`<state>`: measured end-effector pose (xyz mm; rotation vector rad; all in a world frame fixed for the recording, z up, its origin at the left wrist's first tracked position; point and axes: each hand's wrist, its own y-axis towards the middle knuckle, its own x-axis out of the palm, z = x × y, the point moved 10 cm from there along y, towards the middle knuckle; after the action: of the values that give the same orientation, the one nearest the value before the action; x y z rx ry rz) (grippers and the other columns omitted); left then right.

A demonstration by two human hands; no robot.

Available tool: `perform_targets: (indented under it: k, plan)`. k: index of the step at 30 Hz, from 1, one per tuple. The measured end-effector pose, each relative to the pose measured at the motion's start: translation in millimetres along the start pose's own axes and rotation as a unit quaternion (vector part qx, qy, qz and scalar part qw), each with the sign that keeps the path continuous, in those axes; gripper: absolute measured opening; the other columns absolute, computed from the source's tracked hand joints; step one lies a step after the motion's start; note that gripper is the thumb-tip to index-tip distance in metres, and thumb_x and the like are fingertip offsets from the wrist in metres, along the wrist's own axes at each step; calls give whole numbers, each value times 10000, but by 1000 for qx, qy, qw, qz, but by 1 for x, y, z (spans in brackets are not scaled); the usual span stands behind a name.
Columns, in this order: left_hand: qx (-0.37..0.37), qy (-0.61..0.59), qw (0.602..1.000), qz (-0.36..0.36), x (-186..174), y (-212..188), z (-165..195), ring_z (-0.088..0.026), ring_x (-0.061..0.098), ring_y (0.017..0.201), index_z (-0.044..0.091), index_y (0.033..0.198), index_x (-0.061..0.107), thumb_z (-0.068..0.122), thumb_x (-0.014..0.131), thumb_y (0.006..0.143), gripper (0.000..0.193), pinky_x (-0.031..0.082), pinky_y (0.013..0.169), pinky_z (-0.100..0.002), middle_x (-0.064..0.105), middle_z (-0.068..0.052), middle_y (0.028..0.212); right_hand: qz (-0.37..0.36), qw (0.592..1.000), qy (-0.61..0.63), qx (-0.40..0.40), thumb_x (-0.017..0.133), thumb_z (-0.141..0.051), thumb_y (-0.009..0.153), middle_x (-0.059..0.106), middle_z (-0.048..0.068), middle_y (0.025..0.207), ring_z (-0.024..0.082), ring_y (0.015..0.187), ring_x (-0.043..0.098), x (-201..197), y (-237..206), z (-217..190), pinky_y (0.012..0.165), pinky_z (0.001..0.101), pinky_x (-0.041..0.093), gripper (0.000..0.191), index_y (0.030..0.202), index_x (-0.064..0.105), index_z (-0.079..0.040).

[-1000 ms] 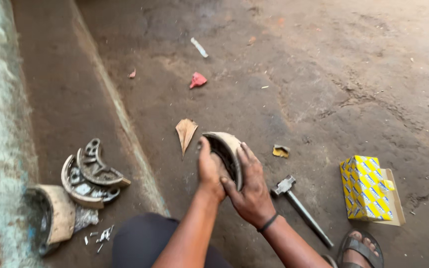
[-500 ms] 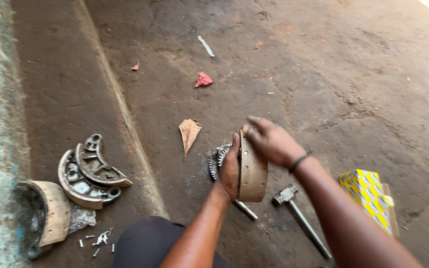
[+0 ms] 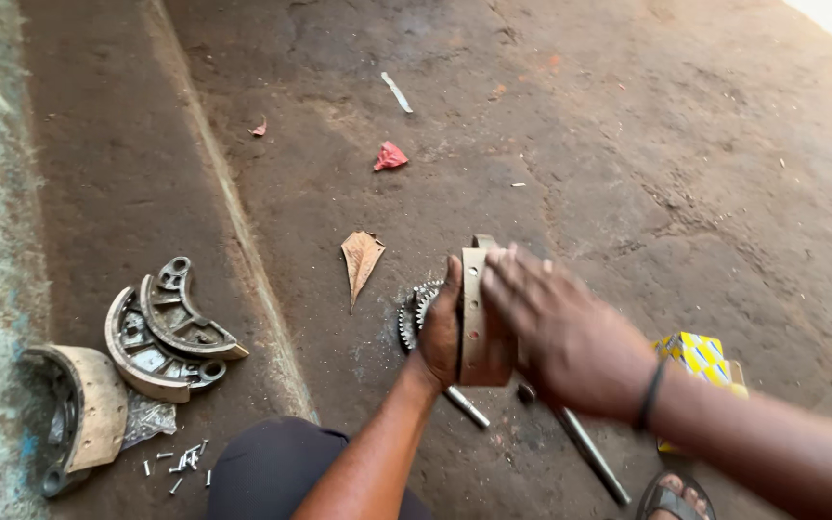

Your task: The person sits on the ground and uses a hammer and punch to drive a pin into a metal housing. They then pick up a curved metal part, attach a lining to it, and inspect the assembly.

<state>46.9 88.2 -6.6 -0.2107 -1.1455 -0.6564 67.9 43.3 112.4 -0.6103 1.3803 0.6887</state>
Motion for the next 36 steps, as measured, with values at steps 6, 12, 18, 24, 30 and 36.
perform_targets:
  k: [6,12,18,24,30,36]
  plan:
    - [-37,-51,997,39,24,-15,-12,-306,657,1174,87,1425,473,810,265,942,894,641,863,-444,588,-214,1310,-24,992,5,-123,517,-587,909,277,186,1600,310,1473,241,-3,-15,-41,1170,602,74,884,1542,254,-29]
    - [-44,-23,996,67,35,-16,-17,-306,600,1301,92,1601,422,773,227,1059,892,557,1021,-440,526,-188,1512,-43,984,136,110,601,-660,856,277,232,1598,358,1515,223,16,7,34,1226,469,163,1014,1536,258,10]
    - [-128,-24,958,254,-5,-33,-33,-361,660,1148,50,1397,510,820,125,900,994,614,852,-479,605,-262,1282,46,984,11,-172,581,-608,935,379,282,1552,405,1449,324,-5,-31,-58,1203,593,166,905,1498,326,54]
    - [-21,-186,981,48,25,-19,-27,-252,618,1285,94,1545,489,548,288,1199,605,533,1064,-411,605,-137,1432,-48,976,207,41,649,-625,778,387,223,1554,367,1482,336,23,-8,22,1220,476,218,1015,1513,341,4]
    - [-86,-166,980,69,-11,-14,-60,-246,626,1176,58,1332,571,574,346,1075,619,570,980,-398,634,-154,1269,4,996,65,-60,586,-651,882,285,361,1523,487,1477,279,19,-36,-29,1189,595,181,1036,1480,255,129]
    - [-36,-209,977,-7,-5,-15,-35,-238,719,903,42,1334,576,567,380,1172,584,630,717,-355,673,-133,1131,114,951,-34,-286,575,-689,938,313,93,1667,248,1547,292,-7,-53,-63,1307,475,176,774,1477,417,-157]
